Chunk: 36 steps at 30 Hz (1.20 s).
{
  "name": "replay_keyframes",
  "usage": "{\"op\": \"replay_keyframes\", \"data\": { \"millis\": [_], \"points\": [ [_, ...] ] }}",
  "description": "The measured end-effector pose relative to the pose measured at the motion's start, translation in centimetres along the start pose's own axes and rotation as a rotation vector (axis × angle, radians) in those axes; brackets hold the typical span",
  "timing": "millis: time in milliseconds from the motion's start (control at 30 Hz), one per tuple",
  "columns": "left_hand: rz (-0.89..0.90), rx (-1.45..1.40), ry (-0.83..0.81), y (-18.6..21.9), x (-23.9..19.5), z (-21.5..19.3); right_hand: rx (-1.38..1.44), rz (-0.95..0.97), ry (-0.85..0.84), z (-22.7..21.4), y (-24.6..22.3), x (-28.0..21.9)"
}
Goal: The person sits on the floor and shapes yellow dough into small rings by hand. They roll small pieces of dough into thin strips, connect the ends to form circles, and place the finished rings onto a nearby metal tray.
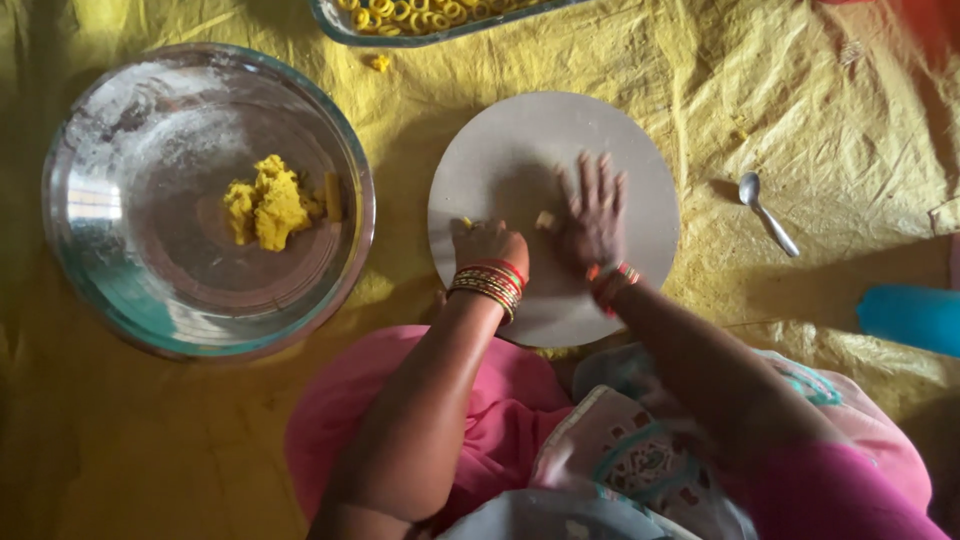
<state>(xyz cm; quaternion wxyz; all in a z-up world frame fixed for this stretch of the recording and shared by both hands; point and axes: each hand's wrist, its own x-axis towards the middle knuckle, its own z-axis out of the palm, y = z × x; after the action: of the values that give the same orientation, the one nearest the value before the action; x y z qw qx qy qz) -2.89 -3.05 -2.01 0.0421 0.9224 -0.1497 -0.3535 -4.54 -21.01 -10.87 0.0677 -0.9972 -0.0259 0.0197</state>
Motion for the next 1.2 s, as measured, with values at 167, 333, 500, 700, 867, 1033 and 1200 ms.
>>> {"op": "replay_keyframes", "data": {
  "millis": [167, 333, 500, 700, 867, 1033, 1200],
  "points": [
    [-0.012, -0.004, 0.036, 0.3, 0.2, 0.2, -0.018, 0.047, 0.112, -0.9, 1.1, 2.7],
    [-0.026, -0.048, 0.119, 0.0, 0.5, 0.2, 0.058, -0.128, -0.086, 0.3, -1.3, -1.6],
    [-0.031, 0.015, 0.042, 0.0, 0.3, 0.1, -0.026, 0.166, 0.049, 0.0, 2.0, 2.8],
    [-0.036, -0.041, 0.043, 0.1, 0.1, -0.8, 0.012, 0.002, 0.058, 0.6, 0.1, -0.8],
    [-0.026, -0.07, 0.023, -0.2, 0.2, -0.9, 0.125, -0.069, -0.062, -0.1, -2.1, -3.8],
    [-0.041, -0.127, 0.111, -0.5, 0.3, -0.5, 0.208, 0.153, 0.102, -1.3, -1.2, -0.6],
    [-0.077, -0.098, 0.195, -0.3, 0.5, -0.9, 0.061, -0.029, 0.063, -0.7, -1.6, 0.3]
  ]
}}
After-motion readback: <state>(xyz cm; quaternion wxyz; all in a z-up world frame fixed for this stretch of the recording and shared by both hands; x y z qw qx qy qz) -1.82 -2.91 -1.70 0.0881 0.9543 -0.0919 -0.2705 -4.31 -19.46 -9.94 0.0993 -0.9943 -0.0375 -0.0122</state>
